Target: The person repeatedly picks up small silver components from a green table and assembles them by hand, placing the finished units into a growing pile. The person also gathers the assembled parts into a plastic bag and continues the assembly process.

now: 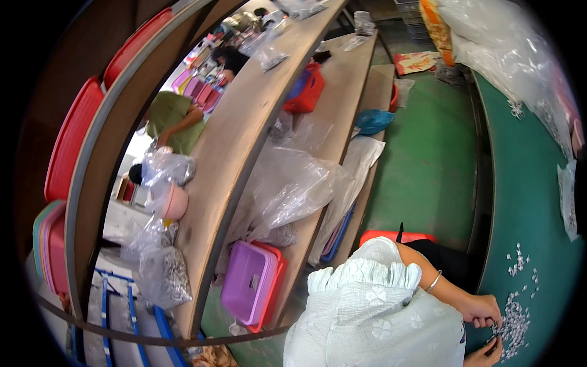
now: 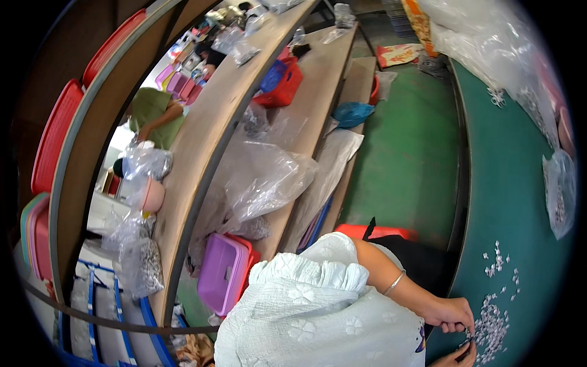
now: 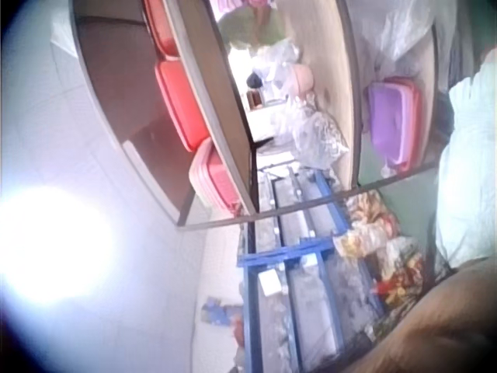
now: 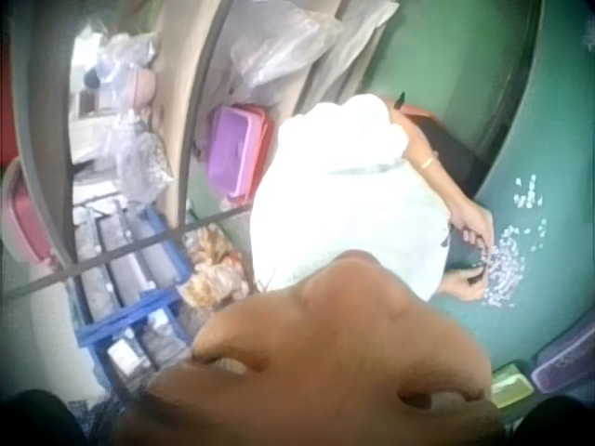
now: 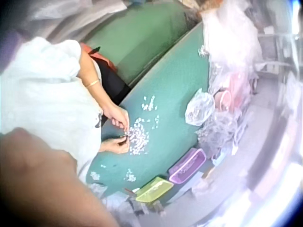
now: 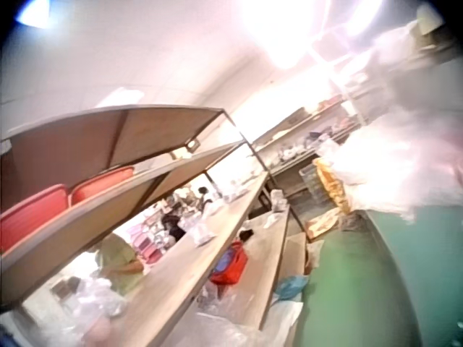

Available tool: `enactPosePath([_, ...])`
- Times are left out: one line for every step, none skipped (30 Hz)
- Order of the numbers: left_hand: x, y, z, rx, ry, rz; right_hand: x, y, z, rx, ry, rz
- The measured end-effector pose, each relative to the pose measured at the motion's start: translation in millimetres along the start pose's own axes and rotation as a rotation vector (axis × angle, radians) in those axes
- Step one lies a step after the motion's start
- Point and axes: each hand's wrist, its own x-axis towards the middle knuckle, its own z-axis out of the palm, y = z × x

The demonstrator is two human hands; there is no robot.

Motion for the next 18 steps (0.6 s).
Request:
enactPosePath([-2, 1, -2, -0.015, -0.019, 0.006, 3, -5, -2, -0.001, 0.030, 0.006])
enactPosePath([-4, 1, -4, -0.008, -0.019, 0.007, 6, -9, -4, -0.004, 0.061, 0.014])
enactPosePath([-6, 3, -5, 0.003, -0.020, 0.005, 8, -12, -5, -0.005, 0.076, 0.010])
enactPosePath([-7, 6, -6, 0.016, -0.020, 0.001, 10, -12, -3, 0.019, 0.094, 0.030])
enactPosePath([-8, 8, -7, 0.020, -0.009, 0.001, 10, -11, -1, 0.042, 0.111, 0.051])
enactPosePath([-9, 11, -7, 0.023, 0.002, -0.001, 10, -9, 0, 0.063, 0.128, 0.075])
enactPosePath([-9, 13, -7, 0.027, 0.012, -0.004, 8, -8, 1, 0.156, 0.100, 0.187])
enactPosePath([-7, 14, -8, 0.025, 0.006, 0.003, 6, -1, 2, 0.176, 0.075, 0.196])
enactPosePath([-5, 13, -11, 0.017, 0.004, 0.012, 2, 8, 3, 0.197, 0.042, 0.202])
enactPosePath([-3, 12, -12, 0.011, -0.006, 0.015, -3, 20, 2, 0.211, 0.015, 0.211])
enactPosePath([-1, 11, -13, 0.020, 0.005, 0.014, -8, 33, 0, 0.223, -0.013, 0.221])
enactPosePath([0, 10, -14, 0.046, -0.004, 0.020, -10, 45, -2, 0.232, -0.043, 0.226])
enactPosePath([2, 11, -15, 0.082, -0.014, 0.019, -11, 51, -2, 0.241, -0.065, 0.237])
enactPosePath([3, 11, -15, 0.117, -0.027, 0.015, -11, 54, -1, 0.246, -0.085, 0.252])
enactPosePath([6, 13, -14, 0.135, -0.032, 0.001, -9, 50, 1, 0.244, -0.075, 0.252])
enactPosePath([7, 17, -15, 0.165, -0.044, -0.003, -7, 43, 1, 0.329, -0.037, 0.300])
enactPosePath([7, 21, -16, 0.196, -0.061, -0.015, -6, 33, 0, 0.408, 0.007, 0.354])
enactPosePath([14, 17, -13, 0.208, -0.098, -0.041, -4, 28, -9, 0.457, 0.047, 0.407])
